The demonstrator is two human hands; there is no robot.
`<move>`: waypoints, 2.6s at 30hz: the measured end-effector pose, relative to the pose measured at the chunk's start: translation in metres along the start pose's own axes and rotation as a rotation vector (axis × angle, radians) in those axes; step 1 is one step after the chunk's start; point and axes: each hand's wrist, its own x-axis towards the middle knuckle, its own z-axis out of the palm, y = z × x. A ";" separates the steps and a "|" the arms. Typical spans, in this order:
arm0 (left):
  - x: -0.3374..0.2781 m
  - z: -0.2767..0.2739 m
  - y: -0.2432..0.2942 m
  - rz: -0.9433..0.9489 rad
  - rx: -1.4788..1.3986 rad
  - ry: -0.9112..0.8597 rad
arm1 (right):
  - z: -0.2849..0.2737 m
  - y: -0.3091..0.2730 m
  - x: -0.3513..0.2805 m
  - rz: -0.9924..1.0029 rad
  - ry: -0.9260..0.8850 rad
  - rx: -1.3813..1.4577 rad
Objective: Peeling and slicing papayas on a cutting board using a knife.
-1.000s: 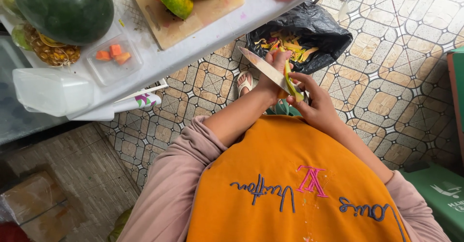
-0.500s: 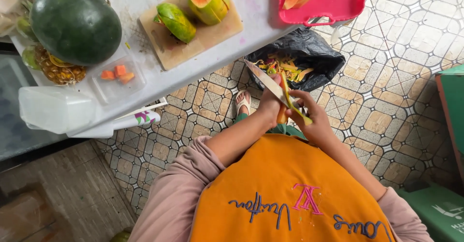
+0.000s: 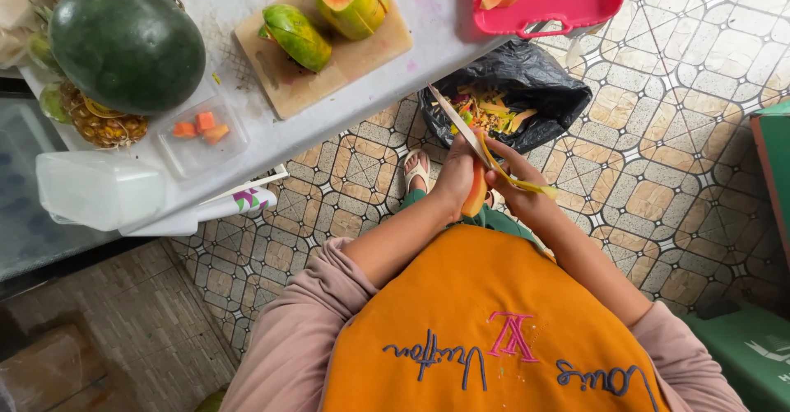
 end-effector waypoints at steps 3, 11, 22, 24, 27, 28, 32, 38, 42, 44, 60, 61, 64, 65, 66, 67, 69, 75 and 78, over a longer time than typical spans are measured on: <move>0.016 -0.019 -0.024 -0.020 0.078 -0.014 | 0.005 0.007 0.008 -0.017 -0.007 0.093; -0.008 -0.017 0.001 -0.166 0.127 -0.020 | 0.010 0.016 0.019 0.057 -0.018 0.228; 0.002 -0.068 0.022 -0.214 -0.180 0.058 | -0.058 0.087 0.071 0.393 -0.060 0.445; 0.006 -0.076 0.022 -0.233 -0.198 0.083 | -0.069 0.091 0.077 0.362 -0.046 0.391; -0.001 -0.070 0.033 -0.237 -0.257 0.132 | -0.081 0.099 0.072 0.207 -0.011 0.293; 0.000 -0.068 0.033 -0.231 -0.259 0.128 | -0.073 0.077 0.058 0.200 -0.011 0.289; 0.007 -0.057 0.041 -0.235 -0.350 0.147 | -0.032 -0.006 0.009 -0.035 -0.093 0.120; 0.051 -0.051 0.027 0.016 -0.453 0.099 | 0.023 -0.068 -0.026 -0.250 -0.205 -0.373; 0.038 -0.058 0.047 -0.117 -0.402 0.171 | 0.032 -0.081 -0.031 -0.298 -0.206 -0.538; 0.031 -0.050 0.050 -0.089 -0.398 0.210 | 0.034 -0.077 -0.031 -0.324 -0.184 -0.588; -0.004 -0.046 0.085 0.383 -0.200 0.287 | 0.049 -0.081 -0.021 -0.368 -0.139 -0.617; -0.012 -0.044 0.088 0.381 -0.200 0.286 | 0.051 -0.080 -0.022 -0.367 -0.138 -0.618; -0.029 -0.036 0.092 0.363 -0.180 0.272 | 0.054 -0.078 -0.026 -0.420 -0.079 -0.664; -0.030 -0.034 0.092 0.356 -0.172 0.259 | 0.054 -0.078 -0.025 -0.431 -0.063 -0.663; -0.031 -0.032 0.092 0.349 -0.164 0.246 | 0.054 -0.078 -0.024 -0.442 -0.047 -0.662; -0.040 -0.027 0.094 0.346 -0.163 0.243 | 0.054 -0.079 -0.025 -0.439 -0.043 -0.662; -0.056 -0.015 0.100 0.401 -0.164 0.240 | 0.052 -0.082 -0.025 -0.395 -0.036 -0.654; -0.067 -0.008 0.098 0.371 -0.156 0.113 | 0.041 -0.084 -0.023 -0.261 -0.101 -0.484; -0.057 -0.013 0.087 0.292 -0.190 0.024 | 0.037 -0.074 -0.020 -0.246 -0.099 -0.444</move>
